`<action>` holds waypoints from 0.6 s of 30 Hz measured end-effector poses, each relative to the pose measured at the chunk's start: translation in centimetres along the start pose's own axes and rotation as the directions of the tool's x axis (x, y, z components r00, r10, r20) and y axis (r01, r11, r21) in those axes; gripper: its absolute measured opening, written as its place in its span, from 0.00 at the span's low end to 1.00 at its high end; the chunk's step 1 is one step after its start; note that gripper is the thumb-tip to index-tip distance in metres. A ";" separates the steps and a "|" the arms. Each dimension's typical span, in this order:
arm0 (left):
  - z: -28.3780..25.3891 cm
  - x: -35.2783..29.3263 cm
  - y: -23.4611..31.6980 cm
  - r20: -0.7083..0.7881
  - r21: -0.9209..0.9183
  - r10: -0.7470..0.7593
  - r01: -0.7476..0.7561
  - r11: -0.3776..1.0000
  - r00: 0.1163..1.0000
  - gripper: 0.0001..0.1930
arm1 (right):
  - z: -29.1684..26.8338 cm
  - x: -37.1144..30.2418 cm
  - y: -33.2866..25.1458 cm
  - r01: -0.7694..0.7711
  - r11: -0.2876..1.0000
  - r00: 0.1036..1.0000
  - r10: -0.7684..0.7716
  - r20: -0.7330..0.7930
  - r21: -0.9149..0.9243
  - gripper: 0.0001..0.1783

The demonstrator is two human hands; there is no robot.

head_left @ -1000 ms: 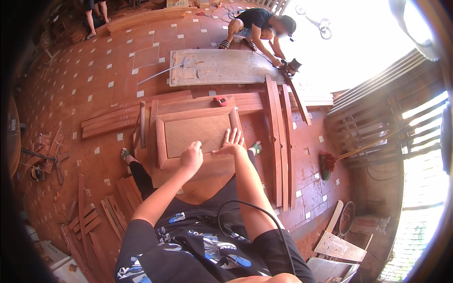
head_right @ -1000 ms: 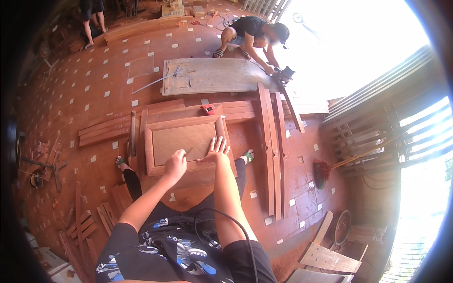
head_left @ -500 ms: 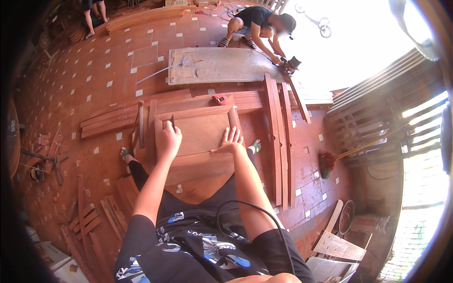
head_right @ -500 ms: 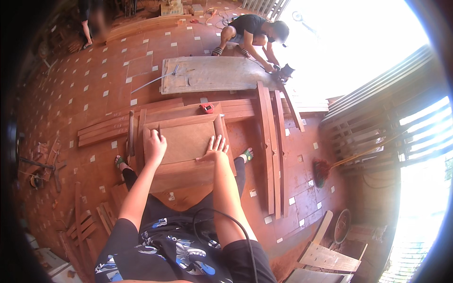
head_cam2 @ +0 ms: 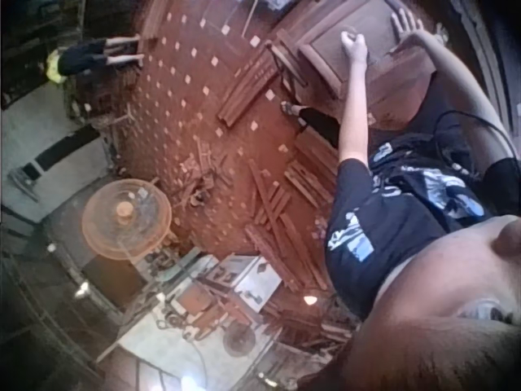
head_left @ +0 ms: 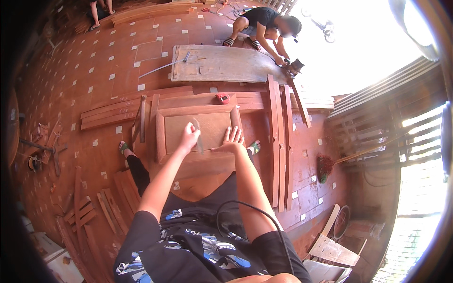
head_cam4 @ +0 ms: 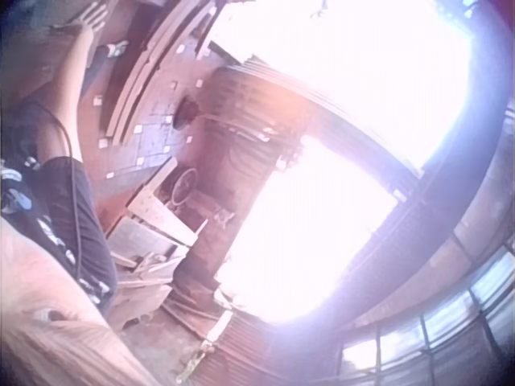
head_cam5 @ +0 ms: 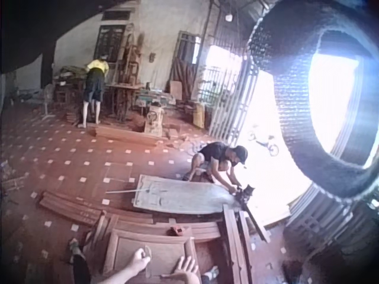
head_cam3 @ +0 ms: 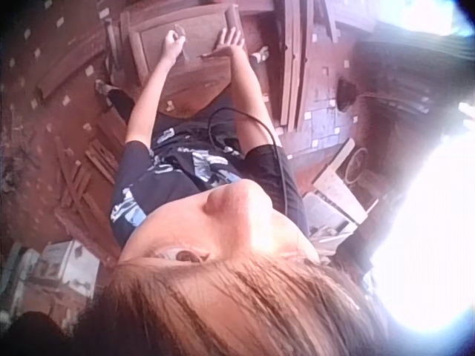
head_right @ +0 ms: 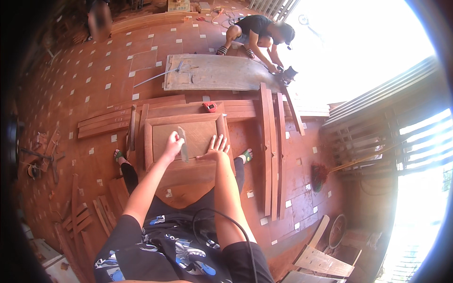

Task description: The person sands a wooden drawer front using a sanding block, moving it back and forth across the surface. The person holds the drawer with the left hand while sanding with the right hand.

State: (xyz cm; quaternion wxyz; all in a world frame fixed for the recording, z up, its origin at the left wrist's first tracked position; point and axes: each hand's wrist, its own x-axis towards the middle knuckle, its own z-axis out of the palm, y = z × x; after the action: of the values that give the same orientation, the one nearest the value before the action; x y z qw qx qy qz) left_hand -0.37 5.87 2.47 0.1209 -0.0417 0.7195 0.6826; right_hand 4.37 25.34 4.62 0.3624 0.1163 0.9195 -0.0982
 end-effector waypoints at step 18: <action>-2.2 0.8 0.7 -0.225 0.593 0.274 -0.092 0.800 0.935 0.09 | 0.2 -0.3 0.0 0.006 0.999 1.000 -0.007 -0.023 -0.036 0.78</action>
State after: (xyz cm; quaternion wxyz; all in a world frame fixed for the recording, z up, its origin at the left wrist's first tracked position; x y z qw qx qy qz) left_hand -1.59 3.77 3.05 -0.0502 -0.0359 0.9014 0.4285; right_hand 4.71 25.23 4.74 0.3536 0.1080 0.9255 -0.0815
